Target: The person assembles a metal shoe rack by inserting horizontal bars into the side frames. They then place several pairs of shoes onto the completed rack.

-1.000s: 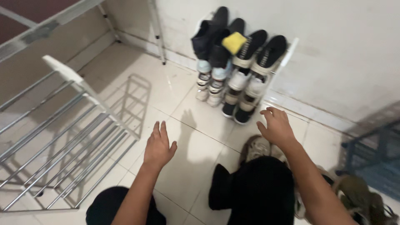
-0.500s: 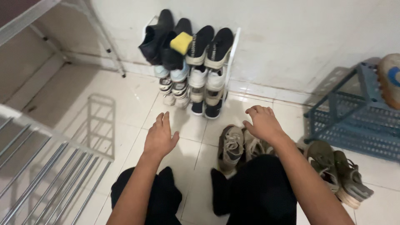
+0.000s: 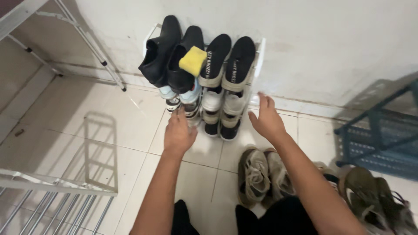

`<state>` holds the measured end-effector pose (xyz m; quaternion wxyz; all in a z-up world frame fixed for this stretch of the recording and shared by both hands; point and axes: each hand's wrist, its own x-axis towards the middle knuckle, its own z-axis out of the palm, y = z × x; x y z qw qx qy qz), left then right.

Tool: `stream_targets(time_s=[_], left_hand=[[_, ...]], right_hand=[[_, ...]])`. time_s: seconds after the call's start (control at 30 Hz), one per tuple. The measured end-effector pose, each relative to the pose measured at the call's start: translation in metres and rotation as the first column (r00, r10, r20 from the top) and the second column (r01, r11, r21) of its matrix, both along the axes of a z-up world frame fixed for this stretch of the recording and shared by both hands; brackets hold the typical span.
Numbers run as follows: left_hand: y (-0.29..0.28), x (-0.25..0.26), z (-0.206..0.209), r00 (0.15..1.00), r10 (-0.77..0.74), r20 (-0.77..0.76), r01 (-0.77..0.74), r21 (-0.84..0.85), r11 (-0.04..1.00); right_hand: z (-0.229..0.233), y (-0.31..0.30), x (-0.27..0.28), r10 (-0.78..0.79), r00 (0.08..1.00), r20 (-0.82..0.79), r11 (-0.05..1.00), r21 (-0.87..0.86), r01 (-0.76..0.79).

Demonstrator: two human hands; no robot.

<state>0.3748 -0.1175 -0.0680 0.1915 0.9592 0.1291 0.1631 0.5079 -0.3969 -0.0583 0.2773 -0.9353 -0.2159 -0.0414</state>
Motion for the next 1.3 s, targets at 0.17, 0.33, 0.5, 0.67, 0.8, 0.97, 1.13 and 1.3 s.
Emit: stream_targets(time_s=[0.17, 0.33, 0.5, 0.67, 0.8, 0.97, 1.13, 1.3], left_hand=[[-0.008, 0.051, 0.016, 0.977, -0.056, 0.208, 0.030, 0.125, 0.992], [-0.019, 0.102, 0.034, 0.898, -0.199, 0.393, 0.025, 0.407, 0.913], [-0.030, 0.149, 0.045, 0.896, -0.150, 0.418, -0.020, 0.374, 0.927], [-0.028, 0.170, 0.038, 0.918, -0.132, 0.373, 0.002, 0.329, 0.944], [-0.024, 0.184, 0.037, 0.883, -0.162, 0.440, -0.030, 0.397, 0.917], [-0.028, 0.185, 0.043, 0.906, -0.194, 0.377, 0.122, 0.207, 0.971], [-0.035, 0.176, 0.054, 0.906, -0.112, 0.409, 0.131, -0.019, 0.991], [-0.032, 0.165, 0.060, 0.876, -0.156, 0.456, 0.253, -0.160, 0.954]], right_hand=[[-0.025, 0.045, 0.043, -0.114, 0.985, 0.128, 0.955, 0.287, 0.074], [-0.021, 0.059, 0.062, -0.232, 0.948, -0.219, 0.916, 0.279, 0.289], [-0.007, 0.060, 0.050, -0.194, 0.817, 0.543, 0.975, 0.200, 0.098], [0.008, 0.077, 0.043, -0.127, 0.959, 0.251, 0.984, 0.151, 0.091], [0.018, 0.091, 0.050, -0.166, 0.941, 0.297, 0.986, 0.050, 0.158], [0.018, 0.098, 0.057, -0.171, 0.953, 0.250, 0.981, 0.135, 0.140], [0.013, 0.089, 0.052, -0.174, 0.908, 0.381, 0.966, 0.243, 0.083], [0.011, 0.075, 0.041, -0.202, 0.888, 0.412, 0.953, 0.291, 0.082]])
